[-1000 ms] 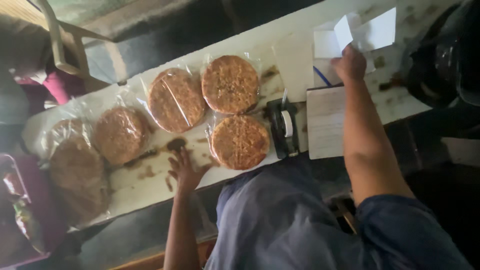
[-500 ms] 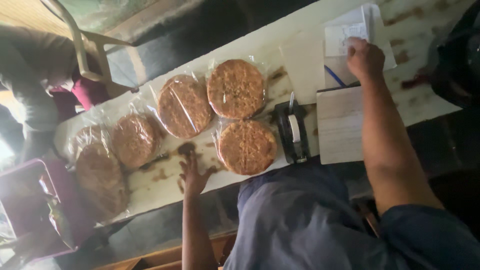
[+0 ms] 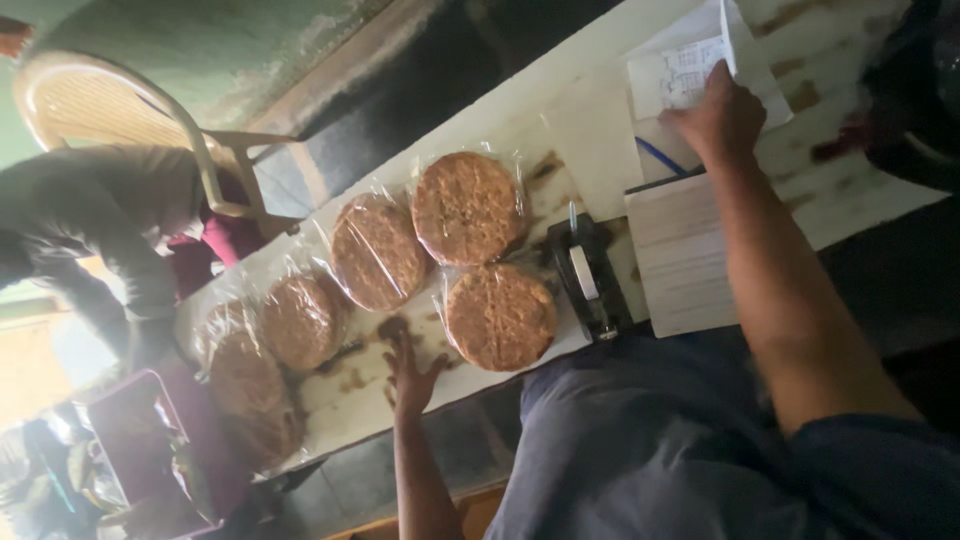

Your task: The person places round biscuits into clear plastic bags and seals them using a handheld heat sealer. The sealed packages are then stacked on the table.

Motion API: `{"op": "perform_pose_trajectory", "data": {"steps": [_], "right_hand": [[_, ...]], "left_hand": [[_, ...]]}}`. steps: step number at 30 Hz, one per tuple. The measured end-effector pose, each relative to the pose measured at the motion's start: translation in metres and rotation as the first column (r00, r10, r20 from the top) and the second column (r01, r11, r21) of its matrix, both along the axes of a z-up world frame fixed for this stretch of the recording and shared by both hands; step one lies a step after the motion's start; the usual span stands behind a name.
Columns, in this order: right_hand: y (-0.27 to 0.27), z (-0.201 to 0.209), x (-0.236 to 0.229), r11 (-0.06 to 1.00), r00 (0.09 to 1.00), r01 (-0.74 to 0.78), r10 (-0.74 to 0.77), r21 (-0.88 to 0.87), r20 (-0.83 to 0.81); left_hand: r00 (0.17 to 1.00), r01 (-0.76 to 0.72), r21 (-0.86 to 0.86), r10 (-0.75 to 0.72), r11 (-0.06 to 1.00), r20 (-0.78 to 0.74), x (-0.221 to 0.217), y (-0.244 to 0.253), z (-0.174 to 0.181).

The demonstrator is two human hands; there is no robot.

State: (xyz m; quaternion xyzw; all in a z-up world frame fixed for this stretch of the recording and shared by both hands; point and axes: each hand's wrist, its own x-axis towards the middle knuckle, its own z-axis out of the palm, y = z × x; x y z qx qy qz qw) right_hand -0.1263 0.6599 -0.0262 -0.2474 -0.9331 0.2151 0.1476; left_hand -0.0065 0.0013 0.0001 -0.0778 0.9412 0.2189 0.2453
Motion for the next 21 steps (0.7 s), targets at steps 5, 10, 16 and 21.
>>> {"op": "perform_pose_trajectory", "data": {"steps": [5, 10, 16, 21], "right_hand": [[-0.001, -0.003, -0.003, 0.999, 0.985, 0.034, -0.04, 0.039, 0.165], [-0.004, 0.0, 0.0, 1.0, 0.997, 0.003, -0.005, 0.024, 0.08], [-0.007, 0.007, -0.002, 1.0, 0.992, 0.019, -0.018, -0.006, 0.121], [-0.009, 0.012, -0.002, 0.997, 0.995, 0.028, -0.035, 0.078, 0.094]], "left_hand": [[1.0, -0.002, -0.002, 0.002, 1.0, -0.008, -0.001, 0.004, 0.003], [1.0, 0.0, -0.032, 0.001, 0.999, 0.016, -0.002, 0.005, 0.005], [0.999, -0.026, -0.032, 0.027, 0.999, 0.03, -0.001, 0.01, 0.012], [1.0, 0.008, -0.034, -0.008, 0.999, 0.012, -0.009, 0.017, 0.028]]}}
